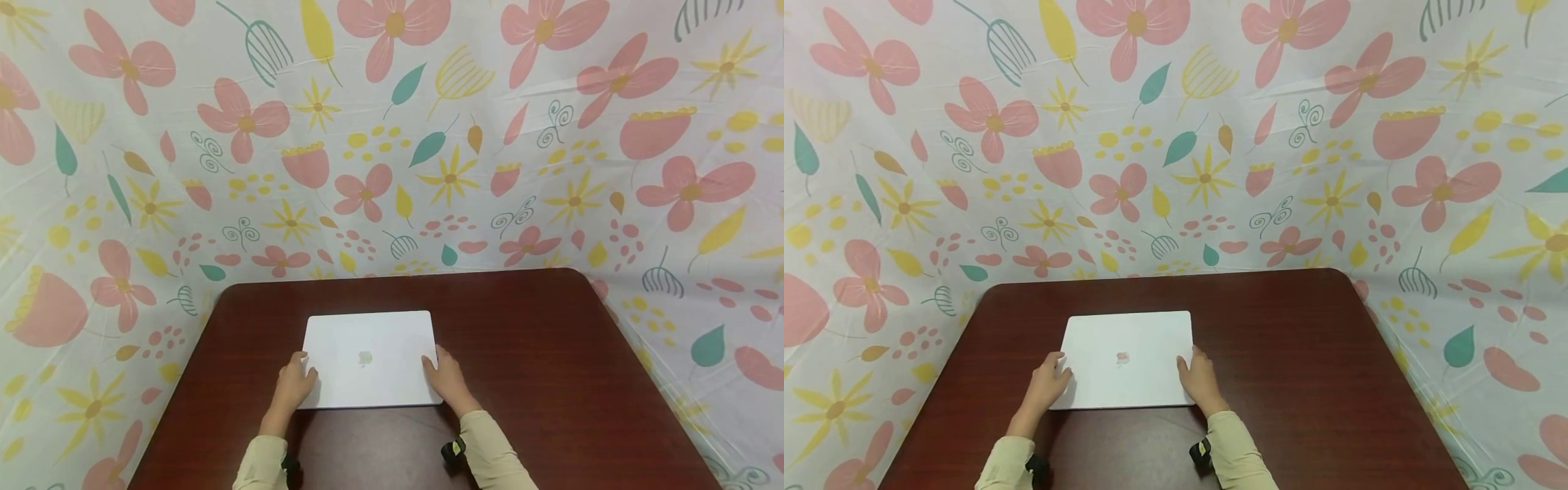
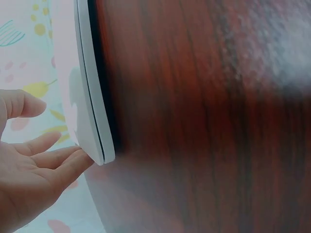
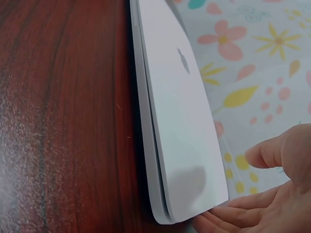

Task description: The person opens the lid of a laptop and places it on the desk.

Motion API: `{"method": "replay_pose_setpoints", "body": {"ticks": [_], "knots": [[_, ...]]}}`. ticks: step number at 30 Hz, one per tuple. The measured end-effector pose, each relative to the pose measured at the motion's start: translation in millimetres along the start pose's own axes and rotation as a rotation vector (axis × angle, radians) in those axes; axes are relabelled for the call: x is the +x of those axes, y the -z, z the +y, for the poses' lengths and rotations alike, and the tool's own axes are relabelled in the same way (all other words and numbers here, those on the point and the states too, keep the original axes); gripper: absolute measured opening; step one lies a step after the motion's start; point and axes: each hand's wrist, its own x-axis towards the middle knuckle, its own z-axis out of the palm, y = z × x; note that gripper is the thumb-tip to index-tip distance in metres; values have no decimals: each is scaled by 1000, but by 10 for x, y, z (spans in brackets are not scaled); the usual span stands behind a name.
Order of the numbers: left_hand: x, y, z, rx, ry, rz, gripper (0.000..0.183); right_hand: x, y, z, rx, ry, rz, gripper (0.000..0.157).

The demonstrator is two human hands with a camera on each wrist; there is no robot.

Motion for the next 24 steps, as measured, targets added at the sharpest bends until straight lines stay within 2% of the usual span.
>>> {"method": "replay_pose_setpoints", "body": {"ticks": [6, 14, 24], "knots": [[-7, -26, 56, -9, -15, 5, 39, 16, 21, 44, -68, -18, 14, 53], [-3, -76, 99, -15, -47, 25, 36, 2, 73, 35, -75, -39, 32, 52], [5, -140, 151, -8, -42, -6, 45, -11, 136, 38, -79, -52, 49, 53]]}}
